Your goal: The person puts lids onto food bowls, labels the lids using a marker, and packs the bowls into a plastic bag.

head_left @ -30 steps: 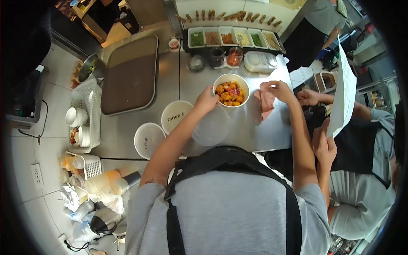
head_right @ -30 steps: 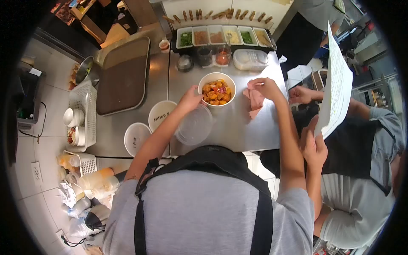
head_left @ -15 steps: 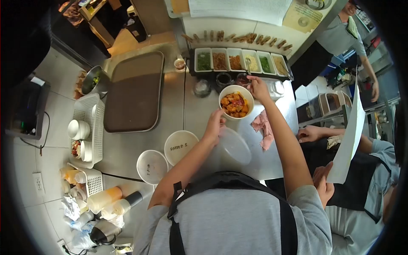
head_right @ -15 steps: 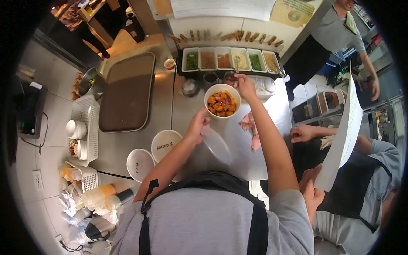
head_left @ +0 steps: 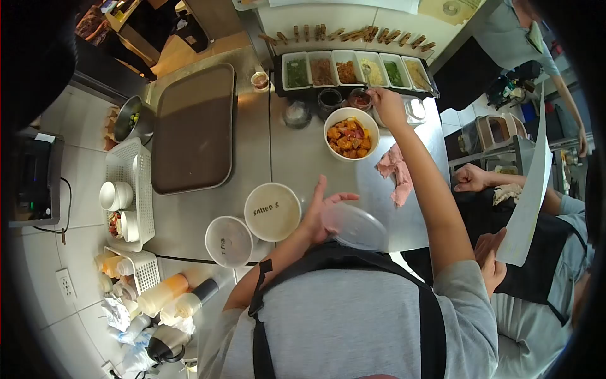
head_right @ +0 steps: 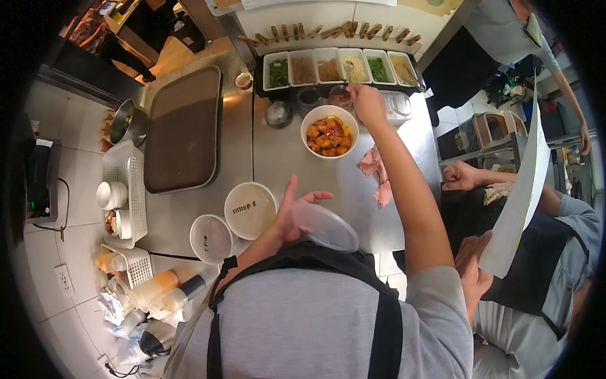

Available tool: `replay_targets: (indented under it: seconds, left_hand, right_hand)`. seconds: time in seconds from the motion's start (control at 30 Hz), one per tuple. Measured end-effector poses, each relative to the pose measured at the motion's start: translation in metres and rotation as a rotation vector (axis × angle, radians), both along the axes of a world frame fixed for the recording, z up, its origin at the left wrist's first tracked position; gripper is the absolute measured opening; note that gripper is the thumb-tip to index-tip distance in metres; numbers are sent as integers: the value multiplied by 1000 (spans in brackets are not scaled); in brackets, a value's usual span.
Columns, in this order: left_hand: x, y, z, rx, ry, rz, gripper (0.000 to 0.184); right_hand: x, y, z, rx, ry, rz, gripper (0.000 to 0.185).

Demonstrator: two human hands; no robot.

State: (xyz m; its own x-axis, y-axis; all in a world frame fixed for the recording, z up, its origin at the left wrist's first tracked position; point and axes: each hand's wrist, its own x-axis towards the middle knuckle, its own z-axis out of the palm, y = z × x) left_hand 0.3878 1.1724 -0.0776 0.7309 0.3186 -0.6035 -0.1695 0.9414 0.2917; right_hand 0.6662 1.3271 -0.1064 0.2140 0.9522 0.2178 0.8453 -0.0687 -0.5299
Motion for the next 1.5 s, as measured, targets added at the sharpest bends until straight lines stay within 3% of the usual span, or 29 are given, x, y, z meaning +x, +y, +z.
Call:
replay_targets:
  seconds: [0.07,0.17,0.27,0.37,0.4,0.5,0.53,0.67,0.73,0.8,0.9,1.03,1.13,1.3,1.5]
  left_hand:
    - [-6,3,-5,66,-75,-47,85]
    - [-17,3,-15,151,-53,6,80]
    - [-24,-3,-3,110,28,81,72]
    - [-36,-11,-8,533,-174,-239,61]
    - [-35,-17,21,627,-188,-323,42]
    - [-39,-24,56,953,-127,-489,30]
    - [-41,-26,54,875,-140,-492,37]
    - [-49,-23,60,1059,-189,-507,37]
    - [-55,-19,60,1219,-204,-526,35]
    - [-58,-23,68,1213,-144,-551,33]
    - [-62,-27,84,1244,-74,-587,30]
    - [-64,-32,91,1427,50,-519,21]
    - [-66,-34,87,1488,180,-431,15]
    - [-66,-34,79,1256,162,-111,9]
    - [-56,-35,55,1171,142,-122,12]
  right_hand:
    - [-2,6,4,-15,9,-9,26]
    - [4,5,10,-288,478,-50,26]
    - [12,-8,5,-296,856,-101,28]
    - [22,-22,-5,-158,1085,-162,26]
    - [22,-30,-1,-139,1124,-173,26]
    - [20,-50,12,-67,1200,-191,26]
    - [20,-57,17,-57,1226,-160,26]
    - [-5,-107,61,-36,1137,-41,27]
    - [-18,-131,73,-43,928,19,26]
    - [-40,-153,89,-43,695,5,24]
    - [-61,-170,95,20,693,10,23]
    - [-56,-170,62,153,85,150,23]
    - [-58,-169,31,19,305,67,22]
    - [-43,-128,64,89,394,-33,24]
    - [-10,-41,45,62,43,86,21]
